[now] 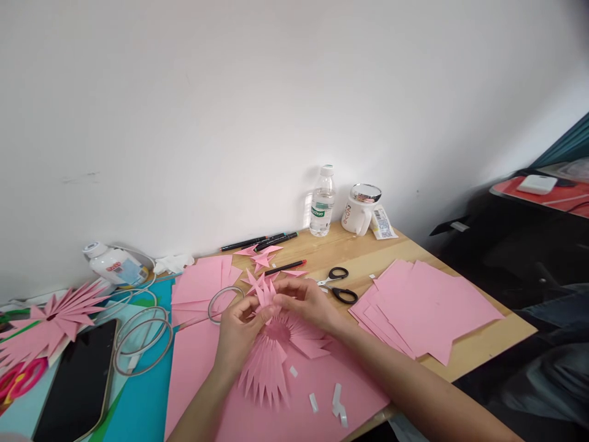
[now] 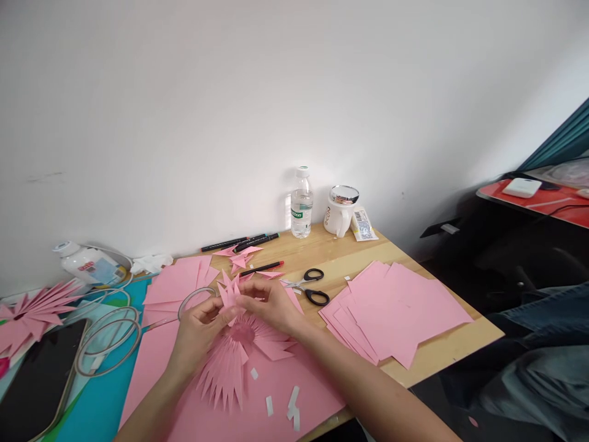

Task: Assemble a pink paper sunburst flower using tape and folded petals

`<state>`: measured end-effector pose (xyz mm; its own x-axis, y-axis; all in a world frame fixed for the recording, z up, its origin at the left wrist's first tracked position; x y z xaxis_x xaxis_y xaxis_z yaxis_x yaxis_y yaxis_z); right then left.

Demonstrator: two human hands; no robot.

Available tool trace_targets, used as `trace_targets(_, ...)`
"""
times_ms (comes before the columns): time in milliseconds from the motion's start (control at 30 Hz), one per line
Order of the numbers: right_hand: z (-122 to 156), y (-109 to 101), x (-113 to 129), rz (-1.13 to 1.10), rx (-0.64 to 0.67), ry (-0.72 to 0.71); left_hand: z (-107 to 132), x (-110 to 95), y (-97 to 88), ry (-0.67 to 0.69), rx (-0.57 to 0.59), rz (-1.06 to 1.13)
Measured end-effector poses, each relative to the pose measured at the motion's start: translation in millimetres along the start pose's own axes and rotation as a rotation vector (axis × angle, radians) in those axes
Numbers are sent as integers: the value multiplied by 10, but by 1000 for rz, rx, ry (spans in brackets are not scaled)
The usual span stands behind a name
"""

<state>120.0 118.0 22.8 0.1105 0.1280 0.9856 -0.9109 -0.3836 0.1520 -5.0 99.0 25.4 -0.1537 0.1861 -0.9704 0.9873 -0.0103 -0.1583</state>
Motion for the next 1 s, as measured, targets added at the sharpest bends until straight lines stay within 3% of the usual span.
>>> trace_targets(200,-5,-81,-18,-77,-84,20,11,69,30,-66,-8,73)
trace_targets(633,48,-97,34,-97,-184,-6,20,36,-1,-8,-51,89)
trace_targets(1000,60,-29,55,-84,-152,20,44,61,-46,-43,-115,120)
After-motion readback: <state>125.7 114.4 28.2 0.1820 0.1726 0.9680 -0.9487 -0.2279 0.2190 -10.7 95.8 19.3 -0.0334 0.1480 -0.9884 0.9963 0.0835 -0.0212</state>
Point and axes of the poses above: each hand's wrist, its own z-axis away from the middle knuckle, its own y-axis out of the palm, x = y × z, the point moved 9 cm from there along -z, towards the middle knuckle, and after that the axes turned 13 degrees about y, right-handed, at the moved point
